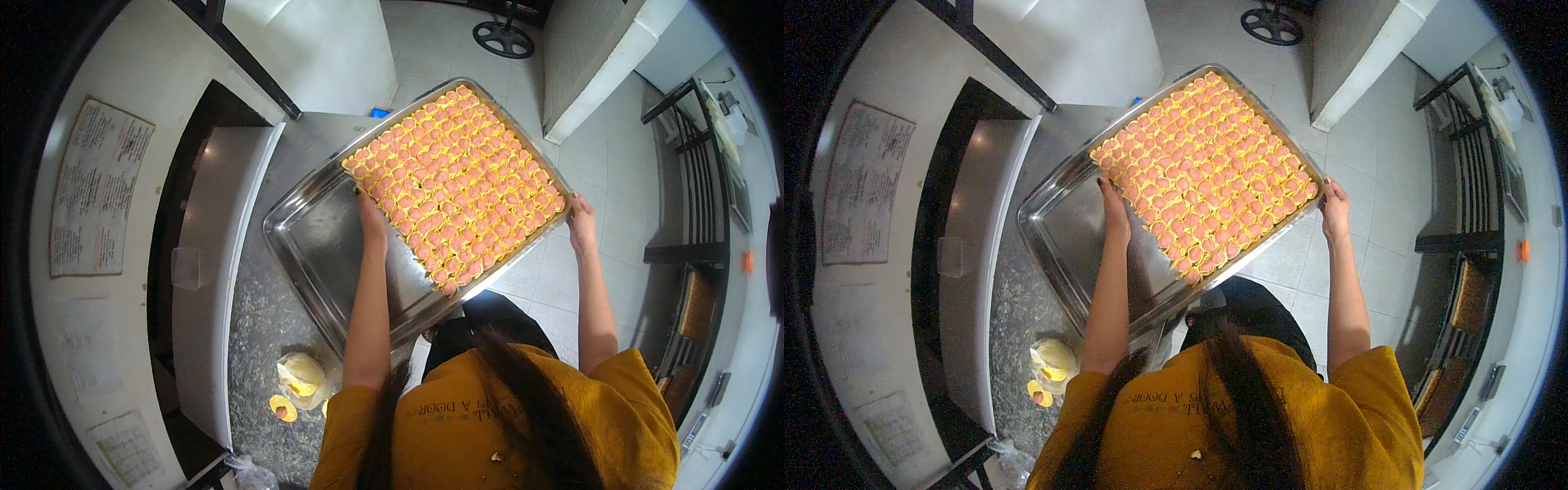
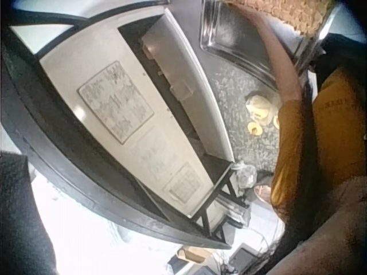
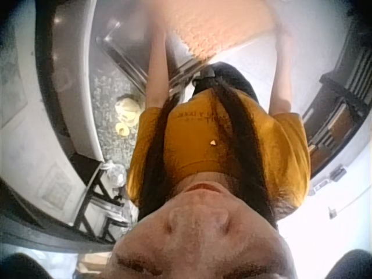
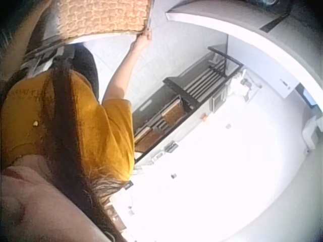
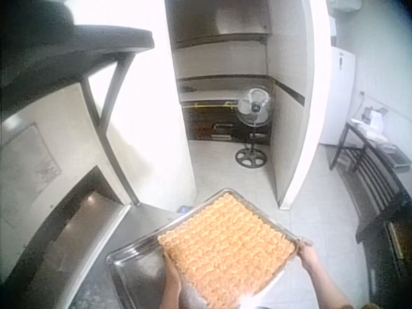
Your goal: The person places small yellow circular items with red centers onto a metal tray, arranging them in neat rows. The person handles the items one at a time, picking them up from the counter and placing them on the tray. The tray gradually fills with the arranged items.
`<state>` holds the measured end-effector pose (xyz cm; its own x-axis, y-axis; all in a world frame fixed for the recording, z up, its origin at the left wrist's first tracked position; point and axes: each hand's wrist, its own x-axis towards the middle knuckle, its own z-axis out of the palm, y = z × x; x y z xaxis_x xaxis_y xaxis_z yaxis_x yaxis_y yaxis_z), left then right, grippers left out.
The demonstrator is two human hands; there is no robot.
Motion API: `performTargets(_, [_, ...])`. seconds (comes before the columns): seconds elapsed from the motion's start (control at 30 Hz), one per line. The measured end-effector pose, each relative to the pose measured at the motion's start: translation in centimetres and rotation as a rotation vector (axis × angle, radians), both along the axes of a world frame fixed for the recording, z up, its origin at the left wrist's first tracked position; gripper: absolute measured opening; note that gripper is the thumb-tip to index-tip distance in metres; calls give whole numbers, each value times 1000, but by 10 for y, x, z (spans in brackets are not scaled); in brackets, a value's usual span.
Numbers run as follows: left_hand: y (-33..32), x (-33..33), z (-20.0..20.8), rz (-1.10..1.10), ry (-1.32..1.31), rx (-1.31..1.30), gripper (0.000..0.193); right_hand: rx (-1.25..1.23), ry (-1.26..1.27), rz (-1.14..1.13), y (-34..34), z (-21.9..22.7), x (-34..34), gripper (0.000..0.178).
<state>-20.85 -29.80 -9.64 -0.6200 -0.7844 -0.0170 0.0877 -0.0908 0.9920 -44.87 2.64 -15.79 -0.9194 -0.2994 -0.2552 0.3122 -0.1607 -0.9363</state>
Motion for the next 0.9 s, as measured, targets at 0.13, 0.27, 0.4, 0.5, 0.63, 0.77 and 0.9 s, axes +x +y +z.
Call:
performTargets(0.13, [20,3,6,72,-53,-12,71,10,-1,-24,0,1,1,25])
performTargets(0.27, [0,6,-8,42,65,-55,69,15,-7,-10,2,-3,0,26])
performTargets(0.4, [-24,1,-8,155,4,-77,68,-24,-14,6,2,-10,3,25])
performTargets(0.5, [-27,-4,6,58,1,-53,69,-34,-14,23,6,-15,-1,25])
performTargets(0.63, [-17,1,5,72,-35,-33,71,-3,-33,-33,-2,3,11,25])
performTargets(0.77, [-23,2,-1,47,45,-92,67,3,-15,-26,2,-8,4,25])
performTargets(0.9, [-58,11,-19,259,-132,-145,49,-18,-26,4,3,-13,1,26])
